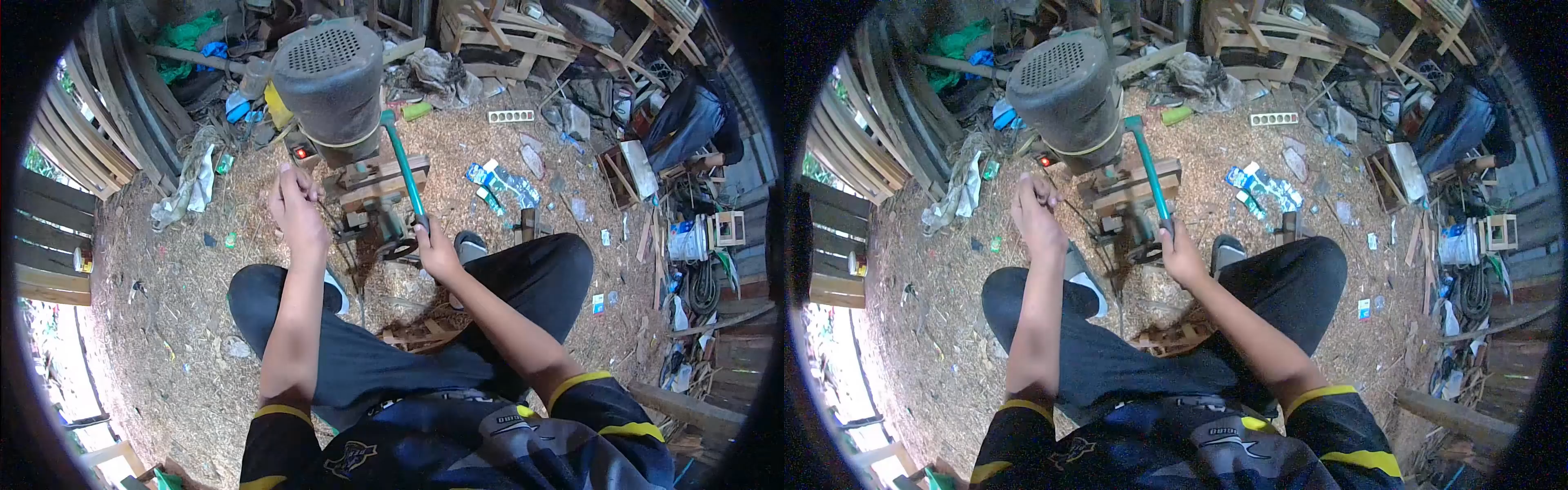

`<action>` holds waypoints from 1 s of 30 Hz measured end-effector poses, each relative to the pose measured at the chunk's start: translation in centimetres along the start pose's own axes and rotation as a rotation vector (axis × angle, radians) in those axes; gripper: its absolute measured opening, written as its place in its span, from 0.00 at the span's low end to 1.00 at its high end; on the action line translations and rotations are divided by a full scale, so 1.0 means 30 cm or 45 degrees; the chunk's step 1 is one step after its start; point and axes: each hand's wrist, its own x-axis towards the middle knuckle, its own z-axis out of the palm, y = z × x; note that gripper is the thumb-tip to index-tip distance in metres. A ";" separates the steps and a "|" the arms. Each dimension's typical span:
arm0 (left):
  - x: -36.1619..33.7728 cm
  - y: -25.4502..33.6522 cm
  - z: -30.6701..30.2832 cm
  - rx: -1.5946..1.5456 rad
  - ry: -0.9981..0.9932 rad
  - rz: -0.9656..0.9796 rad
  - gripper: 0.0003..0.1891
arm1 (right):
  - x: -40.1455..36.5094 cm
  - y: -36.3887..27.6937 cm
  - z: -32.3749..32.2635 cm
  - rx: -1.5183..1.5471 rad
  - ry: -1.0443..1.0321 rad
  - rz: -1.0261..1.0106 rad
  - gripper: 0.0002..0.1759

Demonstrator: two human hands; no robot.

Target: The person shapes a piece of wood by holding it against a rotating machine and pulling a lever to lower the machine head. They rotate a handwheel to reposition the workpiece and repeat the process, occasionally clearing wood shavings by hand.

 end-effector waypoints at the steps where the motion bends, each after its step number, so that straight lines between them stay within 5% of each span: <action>1: -0.020 -0.004 0.006 0.000 0.009 -0.047 0.20 | -0.011 -0.020 -0.026 0.090 -0.007 -0.043 0.29; 2: -0.053 -0.007 0.012 -0.040 0.029 -0.090 0.21 | -0.013 -0.036 -0.059 0.307 -0.132 -0.018 0.36; 6: -0.076 0.010 0.034 -0.113 0.030 -0.115 0.22 | -0.040 -0.353 -0.281 0.380 -0.334 -0.426 0.35; 11: -0.077 -0.042 0.038 0.040 0.055 -0.079 0.21 | 0.111 -0.578 -0.313 0.970 -0.278 -0.918 0.33; 13: -0.071 -0.058 0.029 0.161 -0.027 -0.090 0.21 | 0.219 -0.707 -0.305 0.900 -0.053 -0.920 0.34; 20: -0.081 -0.128 -0.024 0.239 -0.180 -0.161 0.19 | 0.489 -1.006 -0.380 0.646 -0.053 -0.858 0.41; 25: -0.106 -0.135 -0.038 0.686 -0.456 -0.290 0.15 | 0.639 -0.891 -0.309 0.635 -0.023 -0.850 0.38; 29: -0.132 -0.191 -0.113 1.692 -1.228 0.190 0.17 | 0.573 -0.596 -0.204 0.682 0.074 -0.795 0.35; 30: -0.135 -0.199 -0.120 1.920 -1.476 -0.012 0.24 | 0.552 -0.452 -0.142 0.580 0.201 -0.755 0.33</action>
